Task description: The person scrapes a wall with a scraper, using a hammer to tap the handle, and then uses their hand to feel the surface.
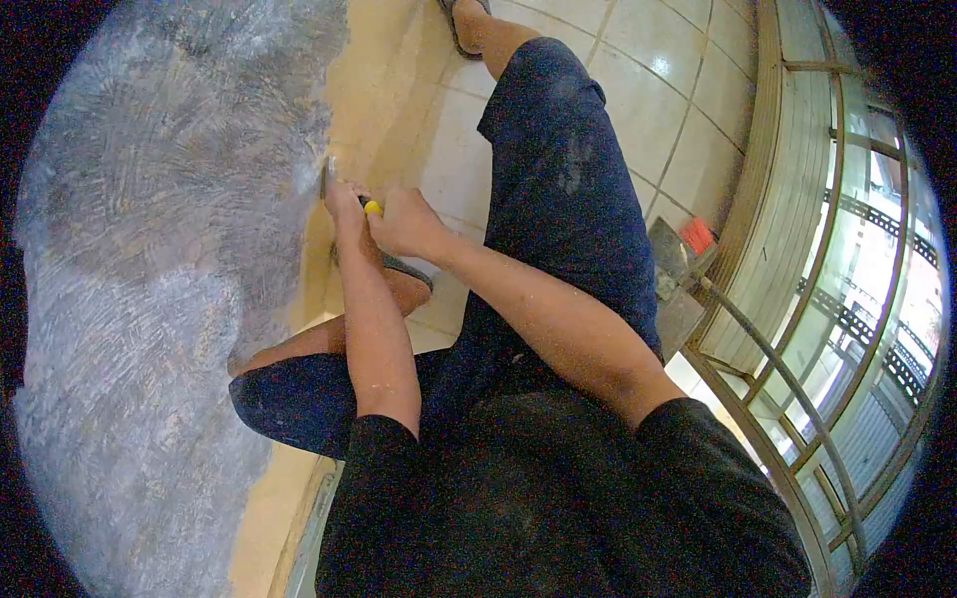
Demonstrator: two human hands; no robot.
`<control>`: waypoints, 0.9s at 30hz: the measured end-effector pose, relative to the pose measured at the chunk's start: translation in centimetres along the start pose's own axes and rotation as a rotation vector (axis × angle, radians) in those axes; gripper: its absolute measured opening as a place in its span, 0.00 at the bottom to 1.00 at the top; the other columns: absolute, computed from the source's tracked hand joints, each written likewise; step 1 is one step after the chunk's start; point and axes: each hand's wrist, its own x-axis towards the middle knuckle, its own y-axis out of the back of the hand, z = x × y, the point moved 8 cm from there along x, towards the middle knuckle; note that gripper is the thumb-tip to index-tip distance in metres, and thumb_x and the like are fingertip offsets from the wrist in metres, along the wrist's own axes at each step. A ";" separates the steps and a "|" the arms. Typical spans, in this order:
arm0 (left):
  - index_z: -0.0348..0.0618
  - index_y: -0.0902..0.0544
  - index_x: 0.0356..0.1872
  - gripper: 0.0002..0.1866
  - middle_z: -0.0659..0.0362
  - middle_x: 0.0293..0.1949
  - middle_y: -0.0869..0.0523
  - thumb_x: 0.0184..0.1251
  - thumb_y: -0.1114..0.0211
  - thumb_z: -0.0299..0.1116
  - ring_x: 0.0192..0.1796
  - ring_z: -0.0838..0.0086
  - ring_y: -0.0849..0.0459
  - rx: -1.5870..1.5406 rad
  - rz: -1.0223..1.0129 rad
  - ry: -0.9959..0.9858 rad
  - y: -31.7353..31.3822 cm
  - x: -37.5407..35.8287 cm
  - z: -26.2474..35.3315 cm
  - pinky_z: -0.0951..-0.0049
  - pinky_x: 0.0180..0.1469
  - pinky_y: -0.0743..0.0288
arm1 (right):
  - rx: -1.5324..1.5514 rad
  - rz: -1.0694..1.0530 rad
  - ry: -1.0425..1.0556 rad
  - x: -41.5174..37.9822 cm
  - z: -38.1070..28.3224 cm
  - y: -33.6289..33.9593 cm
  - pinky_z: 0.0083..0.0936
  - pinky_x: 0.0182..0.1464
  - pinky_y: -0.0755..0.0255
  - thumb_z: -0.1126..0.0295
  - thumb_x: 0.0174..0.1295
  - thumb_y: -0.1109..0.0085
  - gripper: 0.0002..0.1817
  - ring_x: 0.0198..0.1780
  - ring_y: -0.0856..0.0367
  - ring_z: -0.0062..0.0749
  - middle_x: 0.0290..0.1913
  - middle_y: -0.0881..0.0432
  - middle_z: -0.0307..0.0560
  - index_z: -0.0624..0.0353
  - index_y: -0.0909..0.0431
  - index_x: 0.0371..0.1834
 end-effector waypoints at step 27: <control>0.45 0.31 0.28 0.12 0.60 0.20 0.30 0.71 0.51 0.38 0.16 0.72 0.33 0.032 -0.051 -0.068 -0.3 1.6 -0.8 0.69 0.18 0.39 | -0.003 -0.046 -0.034 0.7 0.4 0.3 0.46 0.36 0.25 0.61 0.63 0.42 0.19 0.30 0.16 0.60 0.28 0.20 0.74 0.72 0.17 0.32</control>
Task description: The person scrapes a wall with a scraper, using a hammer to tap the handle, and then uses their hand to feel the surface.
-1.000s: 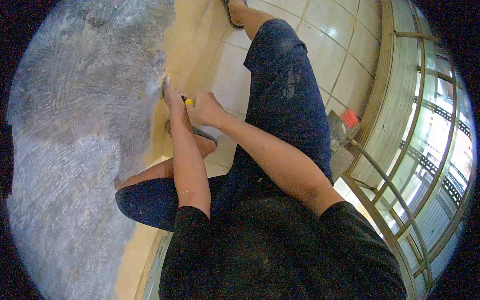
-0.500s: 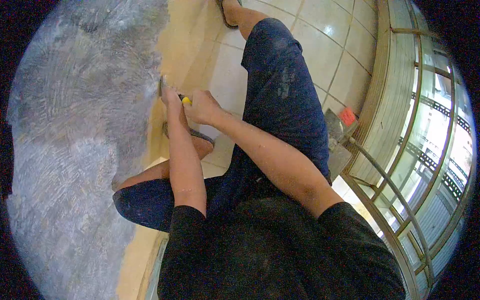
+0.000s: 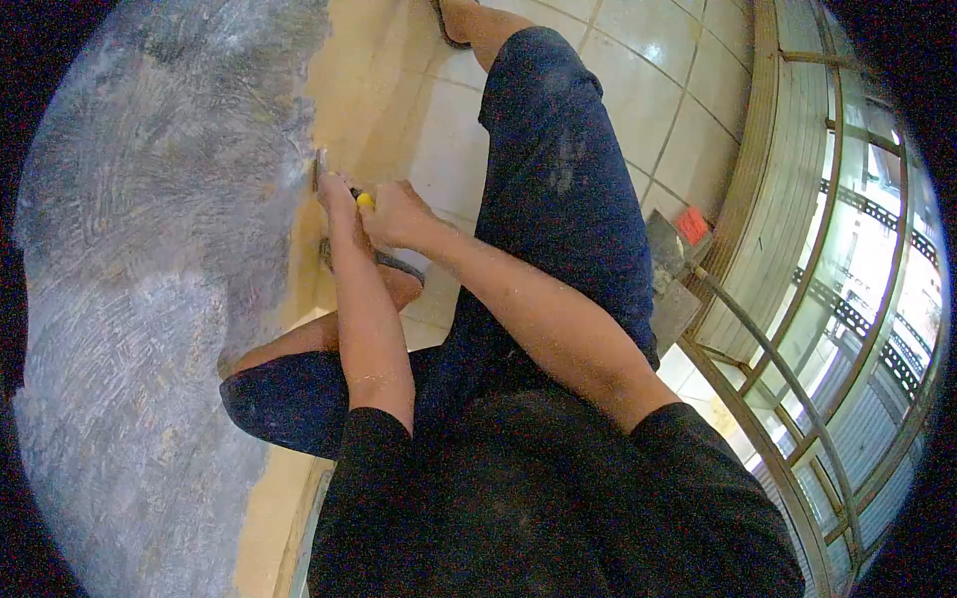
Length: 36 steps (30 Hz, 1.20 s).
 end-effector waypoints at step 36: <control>0.45 0.32 0.28 0.11 0.60 0.18 0.31 0.71 0.52 0.38 0.16 0.71 0.34 0.056 0.293 0.090 -2.1 -0.3 -1.2 0.68 0.17 0.42 | -0.003 -0.038 -0.022 2.5 1.9 2.8 0.47 0.38 0.24 0.62 0.64 0.42 0.17 0.31 0.17 0.62 0.30 0.19 0.71 0.69 0.16 0.37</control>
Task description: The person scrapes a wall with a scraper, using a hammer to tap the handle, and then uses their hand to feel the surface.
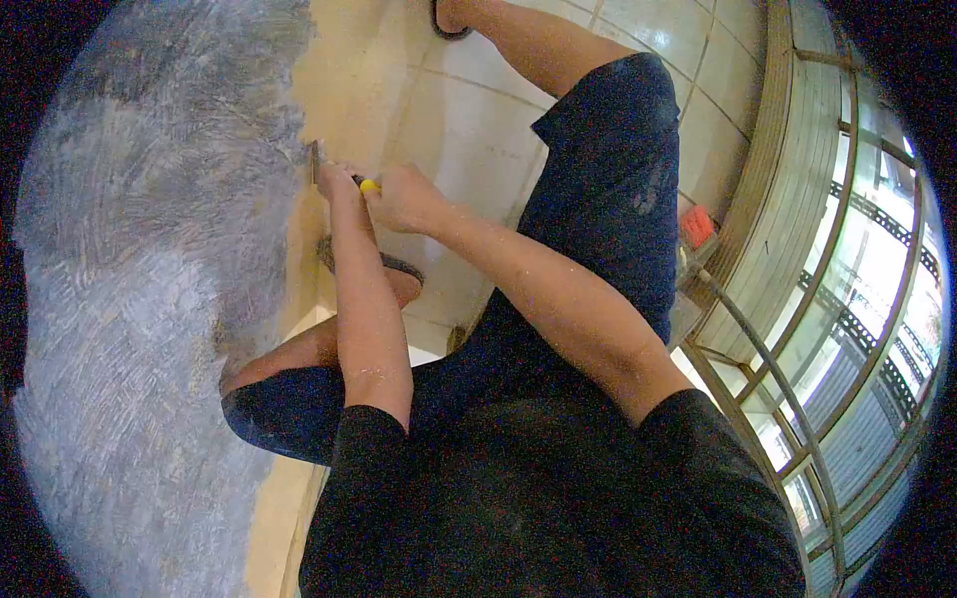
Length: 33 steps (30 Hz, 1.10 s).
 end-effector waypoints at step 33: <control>0.43 0.31 0.33 0.10 0.56 0.23 0.29 0.69 0.51 0.39 0.20 0.68 0.32 0.002 -0.359 0.047 -1.4 0.2 2.0 0.65 0.21 0.37 | 0.107 0.069 0.089 -1.5 -1.3 2.3 0.51 0.40 0.24 0.64 0.61 0.43 0.16 0.33 0.18 0.67 0.29 0.20 0.74 0.71 0.18 0.30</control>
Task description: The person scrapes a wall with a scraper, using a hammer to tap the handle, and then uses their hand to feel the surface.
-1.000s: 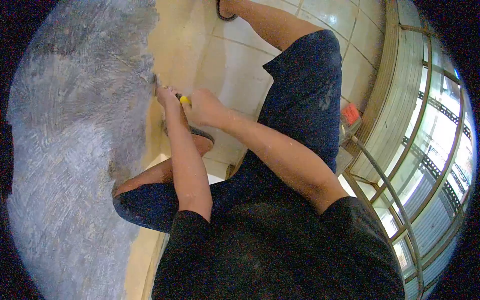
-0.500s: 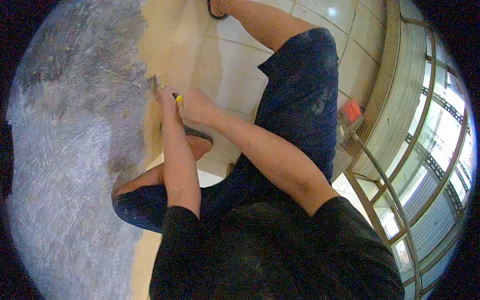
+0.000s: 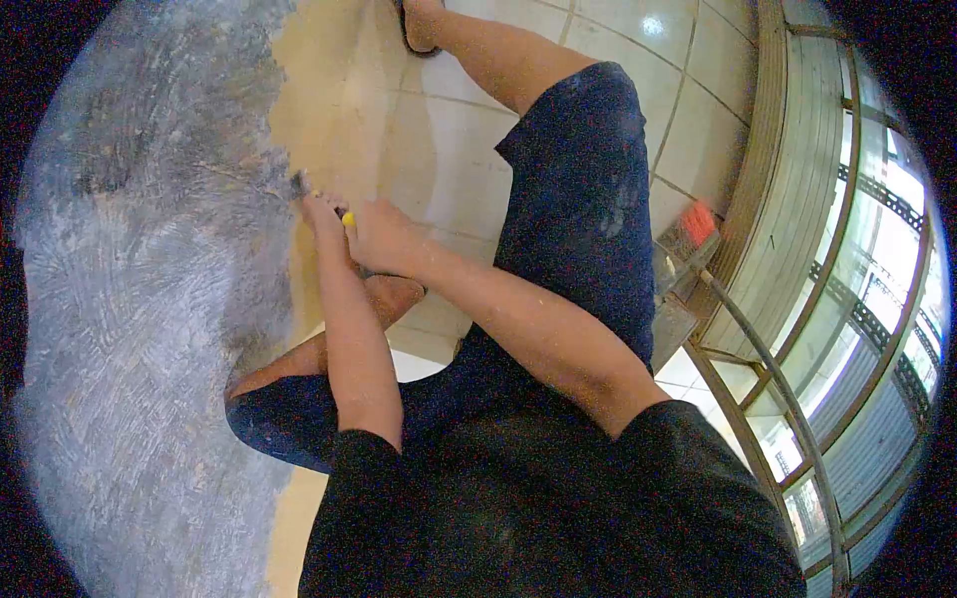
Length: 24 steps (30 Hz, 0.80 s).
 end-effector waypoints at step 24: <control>0.49 0.37 0.28 0.10 0.65 0.16 0.39 0.68 0.55 0.40 0.15 0.76 0.43 -0.069 0.105 0.096 -1.6 -3.6 1.7 0.70 0.18 0.47 | -0.034 0.063 0.115 -1.1 -1.0 0.3 0.52 0.39 0.23 0.64 0.60 0.42 0.16 0.33 0.18 0.67 0.30 0.19 0.72 0.71 0.18 0.29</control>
